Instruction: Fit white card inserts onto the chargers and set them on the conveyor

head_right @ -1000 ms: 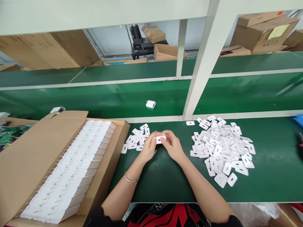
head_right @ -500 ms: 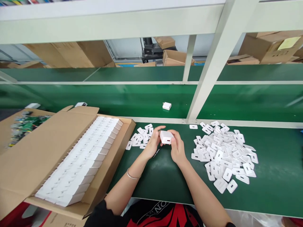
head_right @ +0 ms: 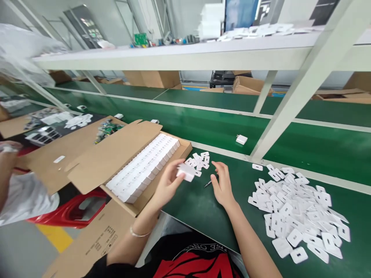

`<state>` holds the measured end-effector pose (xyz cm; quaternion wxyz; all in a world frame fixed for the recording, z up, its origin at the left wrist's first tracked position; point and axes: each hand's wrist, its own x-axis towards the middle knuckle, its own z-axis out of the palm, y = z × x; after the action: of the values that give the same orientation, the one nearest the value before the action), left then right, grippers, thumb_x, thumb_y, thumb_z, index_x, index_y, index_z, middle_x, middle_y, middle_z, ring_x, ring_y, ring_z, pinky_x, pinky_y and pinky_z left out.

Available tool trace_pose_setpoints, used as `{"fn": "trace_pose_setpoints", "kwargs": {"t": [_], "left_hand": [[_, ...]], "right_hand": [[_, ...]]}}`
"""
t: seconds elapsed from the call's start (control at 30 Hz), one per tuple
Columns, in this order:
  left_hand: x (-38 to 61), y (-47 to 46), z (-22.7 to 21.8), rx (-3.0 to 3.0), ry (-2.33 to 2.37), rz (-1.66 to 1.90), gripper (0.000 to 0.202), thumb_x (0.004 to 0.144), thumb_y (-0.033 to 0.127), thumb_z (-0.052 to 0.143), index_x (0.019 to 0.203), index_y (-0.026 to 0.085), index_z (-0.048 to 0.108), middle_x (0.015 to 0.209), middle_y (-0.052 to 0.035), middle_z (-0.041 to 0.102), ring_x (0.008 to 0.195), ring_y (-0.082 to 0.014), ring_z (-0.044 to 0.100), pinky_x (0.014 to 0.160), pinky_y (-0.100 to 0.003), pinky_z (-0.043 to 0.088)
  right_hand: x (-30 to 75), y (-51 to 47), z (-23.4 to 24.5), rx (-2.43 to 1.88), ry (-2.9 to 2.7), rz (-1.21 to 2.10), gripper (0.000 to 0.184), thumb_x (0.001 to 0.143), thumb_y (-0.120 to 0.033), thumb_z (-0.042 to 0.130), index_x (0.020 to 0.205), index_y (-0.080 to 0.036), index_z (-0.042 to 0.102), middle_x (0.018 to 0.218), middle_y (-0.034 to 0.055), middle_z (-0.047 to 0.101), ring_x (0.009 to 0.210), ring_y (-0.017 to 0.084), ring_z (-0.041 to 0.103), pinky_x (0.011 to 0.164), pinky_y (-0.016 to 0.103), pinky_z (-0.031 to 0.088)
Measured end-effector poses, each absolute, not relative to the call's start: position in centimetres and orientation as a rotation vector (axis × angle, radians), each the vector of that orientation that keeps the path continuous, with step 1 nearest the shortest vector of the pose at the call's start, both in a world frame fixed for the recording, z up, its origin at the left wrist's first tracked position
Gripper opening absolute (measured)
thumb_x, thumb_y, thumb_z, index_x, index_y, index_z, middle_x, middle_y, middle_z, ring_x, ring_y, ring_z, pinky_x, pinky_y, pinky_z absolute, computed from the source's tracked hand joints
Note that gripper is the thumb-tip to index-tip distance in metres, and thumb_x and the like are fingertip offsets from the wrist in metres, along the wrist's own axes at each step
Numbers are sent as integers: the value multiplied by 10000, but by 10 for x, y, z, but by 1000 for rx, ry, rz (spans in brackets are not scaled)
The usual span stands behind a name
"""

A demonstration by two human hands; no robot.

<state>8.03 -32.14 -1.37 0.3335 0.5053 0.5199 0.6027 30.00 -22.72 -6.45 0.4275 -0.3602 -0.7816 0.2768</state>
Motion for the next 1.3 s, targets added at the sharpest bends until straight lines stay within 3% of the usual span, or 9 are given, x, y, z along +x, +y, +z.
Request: {"fn": "trace_pose_setpoints", "kwargs": {"t": [0.2,0.4,0.67,0.77,0.83,0.97,1.03,1.13,1.3], "left_hand": [[-18,-410,-15,1669,2295,1016,296,1019,442,564,1149,245,741,1179,-96,554,1094,-267,627,998,-441,533],[-41,-437,-43,1805,2444,518,316,1011,408,503,1025,254,779,1126,-117,623,1111,-333,554,993,-518,470],[-38,-440,-44,1734,2516,326,265,926,287,514,935,230,773,1181,-141,601,1102,-345,535,982,-512,456],[-39,-445,-46,1672,2589,312,278,926,302,512,918,220,778,1185,-146,573,1130,-348,531,1010,-519,455],[-40,-449,-49,1637,2620,359,302,949,357,515,911,221,782,1183,-143,566,1135,-347,531,1023,-520,460],[-41,-456,-56,1573,2649,469,380,988,460,503,906,229,794,1177,-138,571,1129,-344,540,1025,-513,474],[-40,-457,-60,1551,2666,497,384,995,442,495,888,224,792,1169,-138,574,1128,-347,545,1029,-518,473],[-37,-459,-65,1544,2676,558,396,1020,389,460,902,210,792,1198,-153,573,1146,-358,541,1026,-535,473],[-24,-463,-67,1629,2777,829,308,1023,276,495,1077,197,788,1259,-179,556,1186,-368,525,1035,-556,455]], "right_hand": [[295,-220,-77,-1015,-1989,576,348,1063,-445,511,1324,-257,644,1291,147,596,1185,317,614,1010,540,550],[291,-220,-82,-1012,-2045,495,274,1034,-371,512,1195,-253,700,1230,142,624,1221,338,612,1037,561,530],[290,-214,-89,-1041,-2113,365,281,1037,-345,475,1123,-246,724,1198,140,633,1166,329,617,1013,550,527],[276,-214,-89,-1031,-2227,333,294,1006,-367,531,1180,-222,718,1281,163,640,1225,348,606,1047,556,514],[260,-211,-87,-1019,-2359,312,402,959,-403,610,1299,-203,690,1418,190,615,1349,384,554,1111,578,477],[213,-196,-82,-1040,-2685,250,761,886,-523,722,1545,-181,552,1718,208,397,1602,465,294,1280,672,242],[189,-187,-82,-1047,-2770,241,830,894,-585,717,1589,-181,512,1762,200,334,1641,469,226,1308,693,137],[161,-179,-89,-1062,-2777,245,779,962,-604,634,1570,-130,520,1725,234,396,1634,452,271,1314,680,143],[153,-179,-103,-1096,-2719,234,542,1061,-449,486,1493,-134,579,1673,220,482,1603,414,358,1302,660,222]]}}
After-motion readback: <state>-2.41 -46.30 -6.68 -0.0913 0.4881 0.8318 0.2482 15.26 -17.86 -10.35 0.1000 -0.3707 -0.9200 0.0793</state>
